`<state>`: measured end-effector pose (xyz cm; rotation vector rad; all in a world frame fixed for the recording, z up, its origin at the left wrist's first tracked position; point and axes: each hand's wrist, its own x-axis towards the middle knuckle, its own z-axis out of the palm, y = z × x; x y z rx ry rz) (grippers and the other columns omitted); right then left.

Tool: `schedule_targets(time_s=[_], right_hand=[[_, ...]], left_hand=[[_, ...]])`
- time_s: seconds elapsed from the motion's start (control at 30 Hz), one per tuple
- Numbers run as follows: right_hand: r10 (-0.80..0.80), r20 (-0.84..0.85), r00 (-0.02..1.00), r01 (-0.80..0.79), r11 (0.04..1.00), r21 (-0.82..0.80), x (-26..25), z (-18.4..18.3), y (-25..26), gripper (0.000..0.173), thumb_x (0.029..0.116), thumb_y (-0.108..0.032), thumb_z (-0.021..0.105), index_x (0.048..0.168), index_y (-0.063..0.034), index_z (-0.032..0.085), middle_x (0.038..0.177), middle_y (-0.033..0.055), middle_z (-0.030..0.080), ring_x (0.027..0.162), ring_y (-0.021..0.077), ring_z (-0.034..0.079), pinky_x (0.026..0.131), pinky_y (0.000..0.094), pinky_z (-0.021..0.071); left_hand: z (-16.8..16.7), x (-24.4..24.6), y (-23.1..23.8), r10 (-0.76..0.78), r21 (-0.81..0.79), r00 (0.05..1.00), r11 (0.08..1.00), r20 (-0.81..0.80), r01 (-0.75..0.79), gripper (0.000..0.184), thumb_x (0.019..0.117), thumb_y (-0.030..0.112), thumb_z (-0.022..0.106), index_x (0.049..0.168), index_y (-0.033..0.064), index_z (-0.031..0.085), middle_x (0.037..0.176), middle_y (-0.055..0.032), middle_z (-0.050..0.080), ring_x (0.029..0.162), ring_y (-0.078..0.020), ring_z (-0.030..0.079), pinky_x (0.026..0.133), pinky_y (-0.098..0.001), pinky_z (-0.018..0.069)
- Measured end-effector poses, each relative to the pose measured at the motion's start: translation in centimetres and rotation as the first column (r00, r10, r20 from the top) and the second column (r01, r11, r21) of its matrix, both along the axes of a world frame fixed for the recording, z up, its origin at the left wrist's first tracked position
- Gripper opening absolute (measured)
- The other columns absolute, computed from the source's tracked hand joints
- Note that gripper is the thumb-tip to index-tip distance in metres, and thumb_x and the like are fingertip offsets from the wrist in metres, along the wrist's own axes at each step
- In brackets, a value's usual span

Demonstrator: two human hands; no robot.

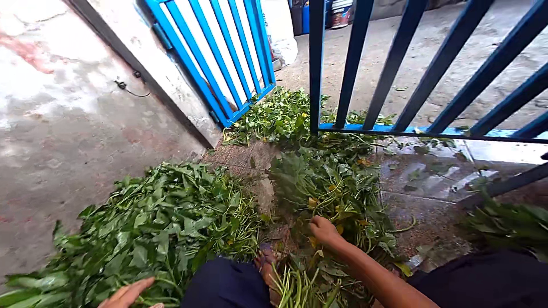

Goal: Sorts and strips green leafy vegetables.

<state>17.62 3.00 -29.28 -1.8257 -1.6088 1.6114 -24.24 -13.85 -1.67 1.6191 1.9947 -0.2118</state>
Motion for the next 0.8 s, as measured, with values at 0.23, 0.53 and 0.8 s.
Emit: schedule_targets(time_s=[0.23, 0.53, 0.8], right_hand=[[-0.834, -0.163, 0.527, 0.741, 0.545, -0.391, -0.3, -5.1, 5.4, 0.053, 0.1032, -0.017, 0.059, 0.151, -0.0079, 0.038, 0.127, 0.0233, 0.06, 0.099, 0.0326, 0.066, 0.079, 0.0483, 0.0551], [-0.844, -0.324, 0.427, 0.735, 0.533, -0.42, 0.4, -3.4, 6.4, 0.031, 0.1024, -0.02, 0.061, 0.129, -0.0052, 0.056, 0.11, 0.016, 0.062, 0.092, 0.0253, 0.061, 0.076, 0.0429, 0.0506], [-0.898, -0.432, -0.083, 0.546, 0.322, -0.774, 0.9, 0.8, 2.7, 0.017, 0.1028, -0.014, 0.056, 0.118, -0.0067, 0.056, 0.094, 0.0109, 0.064, 0.074, 0.0201, 0.064, 0.069, 0.0361, 0.0572]], left_hand=[[-0.2, 11.8, 16.8, -0.398, -0.002, 0.913, 0.917, 0.09, 0.4, 0.071, 0.0992, 0.061, 0.053, 0.154, 0.0158, 0.047, 0.15, -0.0111, 0.053, 0.137, -0.0288, 0.052, 0.114, -0.0523, 0.0415], [-12.3, 21.5, 22.6, -0.184, 0.166, 0.696, 0.982, 0.694, 0.094, 0.037, 0.1026, 0.026, 0.061, 0.132, 0.0043, 0.063, 0.122, -0.0088, 0.069, 0.107, -0.0156, 0.069, 0.095, -0.0345, 0.0572], [-12.6, 21.5, 23.3, -0.025, 0.131, 0.701, 0.987, 0.712, -0.097, 0.025, 0.1058, 0.015, 0.052, 0.124, 0.0047, 0.066, 0.112, -0.009, 0.074, 0.097, -0.019, 0.073, 0.081, -0.0353, 0.0615]])
